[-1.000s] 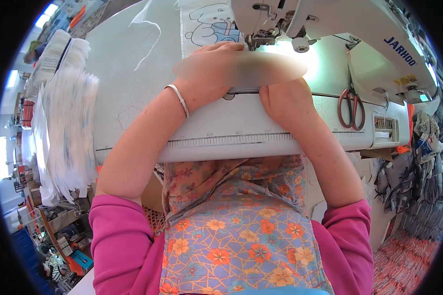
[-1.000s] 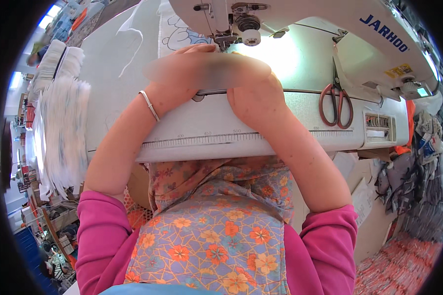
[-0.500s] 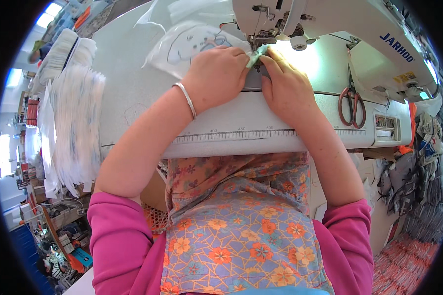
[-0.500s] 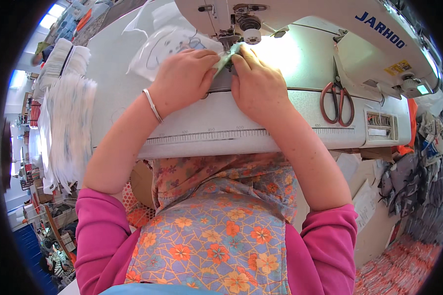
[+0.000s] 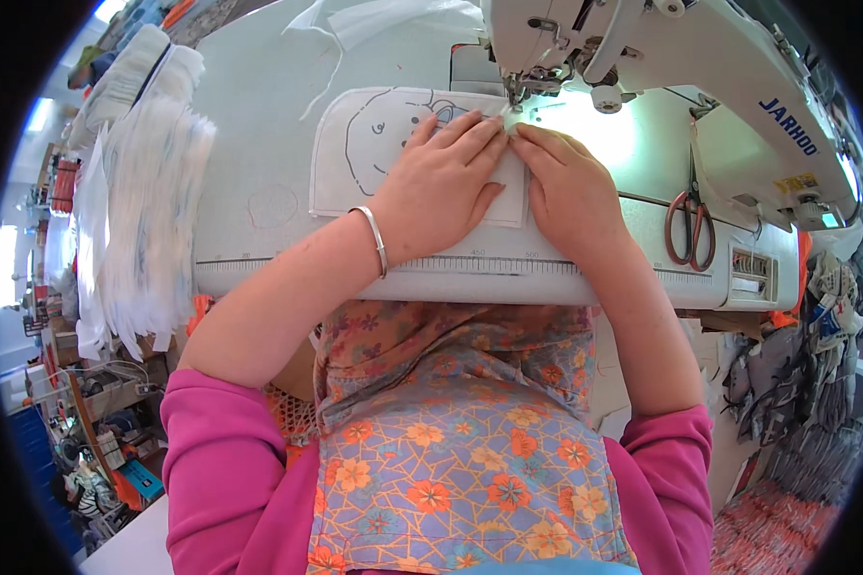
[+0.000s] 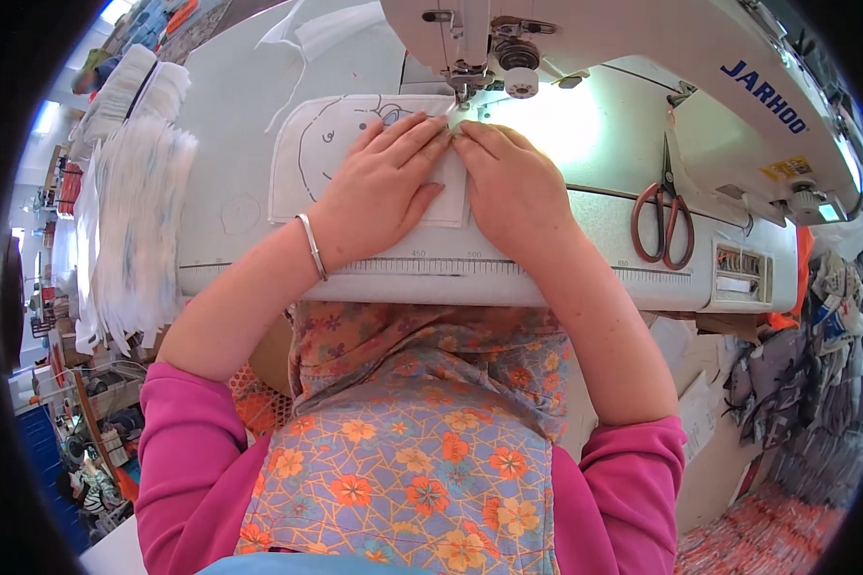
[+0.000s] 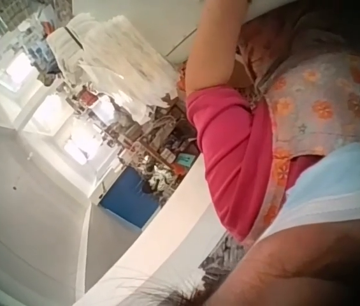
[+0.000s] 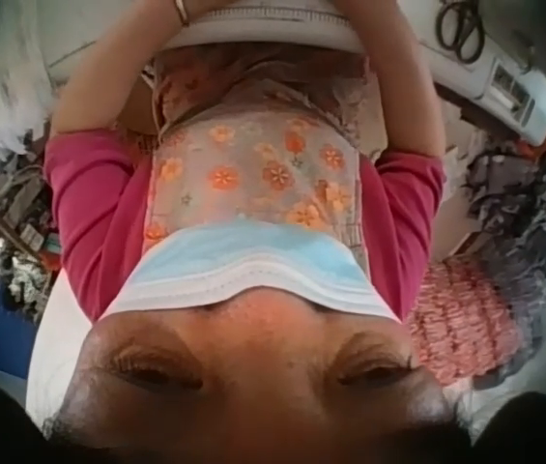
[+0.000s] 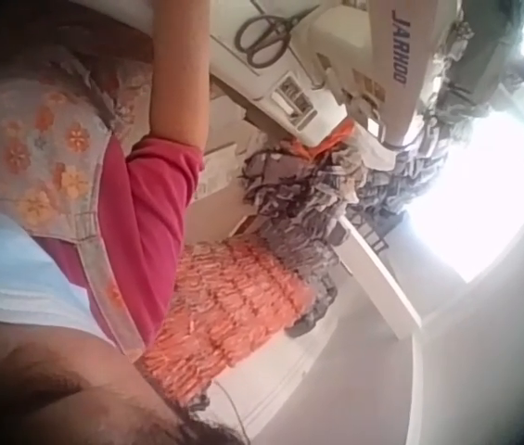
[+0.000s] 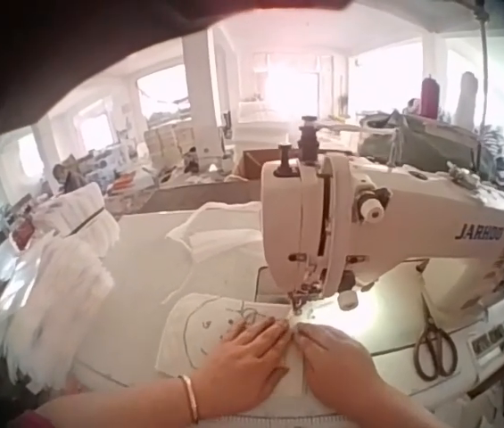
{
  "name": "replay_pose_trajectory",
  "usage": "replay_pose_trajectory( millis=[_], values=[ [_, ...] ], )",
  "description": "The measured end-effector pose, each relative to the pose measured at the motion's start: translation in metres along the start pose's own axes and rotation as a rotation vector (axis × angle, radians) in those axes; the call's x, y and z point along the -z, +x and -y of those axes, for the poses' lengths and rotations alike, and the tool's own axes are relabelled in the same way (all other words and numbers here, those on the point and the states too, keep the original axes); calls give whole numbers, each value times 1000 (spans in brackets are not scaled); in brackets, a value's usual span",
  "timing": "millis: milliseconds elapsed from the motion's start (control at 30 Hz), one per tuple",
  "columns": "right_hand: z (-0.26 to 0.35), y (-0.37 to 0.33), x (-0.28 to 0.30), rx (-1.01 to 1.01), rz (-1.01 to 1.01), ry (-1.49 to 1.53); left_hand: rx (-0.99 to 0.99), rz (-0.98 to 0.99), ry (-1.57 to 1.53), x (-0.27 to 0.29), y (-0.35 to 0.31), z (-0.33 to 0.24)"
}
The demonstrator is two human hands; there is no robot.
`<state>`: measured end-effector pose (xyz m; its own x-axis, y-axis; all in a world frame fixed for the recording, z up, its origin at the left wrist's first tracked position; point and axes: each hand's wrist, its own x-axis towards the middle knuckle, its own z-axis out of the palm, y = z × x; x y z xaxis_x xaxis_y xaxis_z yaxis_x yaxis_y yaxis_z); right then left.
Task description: Sewing small fabric items, such as baby bibs, using an industrial sewing machine on a factory floor.
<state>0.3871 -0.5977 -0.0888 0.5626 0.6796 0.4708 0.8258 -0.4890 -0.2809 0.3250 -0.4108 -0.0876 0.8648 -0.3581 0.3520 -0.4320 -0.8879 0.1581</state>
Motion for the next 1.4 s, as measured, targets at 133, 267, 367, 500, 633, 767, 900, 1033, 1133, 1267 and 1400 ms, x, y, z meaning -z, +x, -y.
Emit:
replay_pose_trajectory(
  millis=[133, 267, 367, 500, 633, 767, 900, 1033, 1133, 1267, 1400],
  values=[
    [2, -1, 4, -9, 37, -24, -21, -1, 101, 4, 3, 5],
    [3, -1, 3, -17, 38, -34, -54, -39, 53, 3, 2, 6],
    [2, -2, 2, 3, 13, -56, -95, -46, 1, 4, 0, 5],
    [0, -1, 0, 28, -19, -69, -115, -93, 10, 4, 7, 9],
    [-1, 4, -4, -3, -30, -119, -105, -91, -9, 1, 19, 17],
    [-3, 6, -4, -49, -18, -114, -120, -157, 6, -5, 28, 26],
    [-3, 9, -2, -34, -29, -72, -94, -147, 9, -9, 30, 33],
    [-1, 10, 0, -29, -30, -56, -18, -124, -13, -8, 30, 32],
    [-1, 7, 2, -70, -12, -59, -25, -142, 45, 9, 18, 23],
    [-4, 0, 2, -19, -33, -64, -14, -68, -36, 68, -47, -13],
    [3, 1, 3, 45, -37, 42, 271, -282, 245, 175, -131, 1]
  ],
)
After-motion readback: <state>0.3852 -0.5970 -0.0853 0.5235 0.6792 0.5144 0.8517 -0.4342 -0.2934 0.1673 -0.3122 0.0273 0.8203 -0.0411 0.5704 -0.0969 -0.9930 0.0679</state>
